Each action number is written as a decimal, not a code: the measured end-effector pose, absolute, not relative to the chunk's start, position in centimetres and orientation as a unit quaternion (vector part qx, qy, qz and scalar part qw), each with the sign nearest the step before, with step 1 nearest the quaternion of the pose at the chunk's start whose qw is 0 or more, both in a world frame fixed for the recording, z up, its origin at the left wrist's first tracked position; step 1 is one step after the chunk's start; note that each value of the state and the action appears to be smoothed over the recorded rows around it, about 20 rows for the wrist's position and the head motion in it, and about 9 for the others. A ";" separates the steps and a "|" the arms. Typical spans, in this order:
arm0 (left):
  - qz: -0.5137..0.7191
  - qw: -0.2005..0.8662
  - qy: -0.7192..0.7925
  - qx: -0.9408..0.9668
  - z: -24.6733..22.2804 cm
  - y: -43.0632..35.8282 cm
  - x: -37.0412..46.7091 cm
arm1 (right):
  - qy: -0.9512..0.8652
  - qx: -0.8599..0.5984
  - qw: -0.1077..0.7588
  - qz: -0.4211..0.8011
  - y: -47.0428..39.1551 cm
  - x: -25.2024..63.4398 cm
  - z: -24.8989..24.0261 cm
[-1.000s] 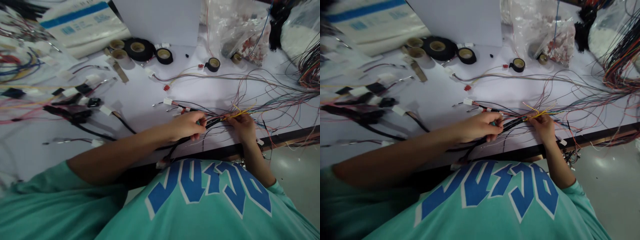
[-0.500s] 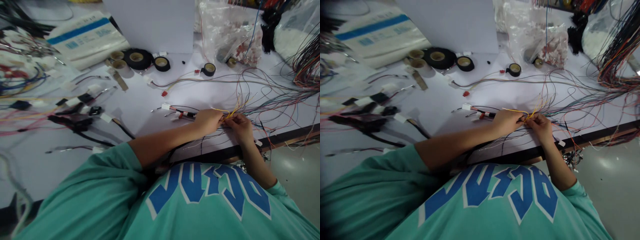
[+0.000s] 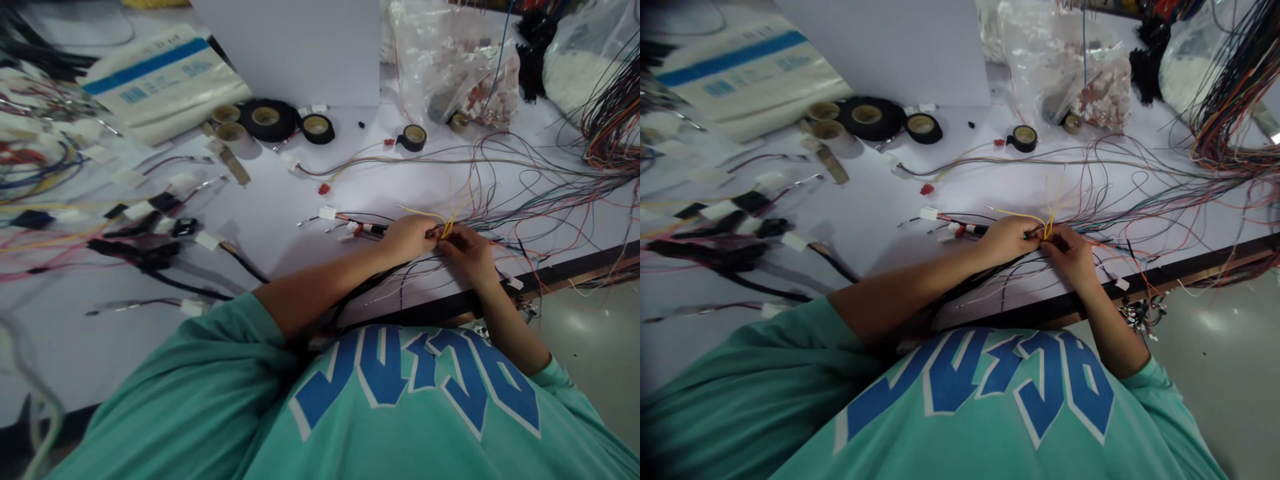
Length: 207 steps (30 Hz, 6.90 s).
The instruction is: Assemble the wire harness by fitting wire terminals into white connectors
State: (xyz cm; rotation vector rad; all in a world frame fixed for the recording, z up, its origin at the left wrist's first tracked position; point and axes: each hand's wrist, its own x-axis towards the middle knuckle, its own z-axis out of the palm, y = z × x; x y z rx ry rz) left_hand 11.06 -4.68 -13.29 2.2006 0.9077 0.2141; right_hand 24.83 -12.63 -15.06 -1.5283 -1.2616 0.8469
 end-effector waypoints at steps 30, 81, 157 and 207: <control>0.087 0.426 0.348 0.830 -13.0 -4.6 10.8 | -0.415 -0.617 0.523 0.417 -12.5 25.2 -15.0; 0.052 0.374 0.345 0.860 -13.0 -4.7 10.8 | -0.450 -0.607 0.520 0.398 -12.7 25.3 -14.8; 0.092 0.699 0.268 0.657 -7.9 -2.3 7.2 | -0.349 -0.589 0.584 0.435 -12.7 25.5 -15.2; 0.253 0.827 0.233 0.445 -14.2 -3.7 1.0 | -0.765 -0.503 0.374 0.149 -10.9 19.4 -10.6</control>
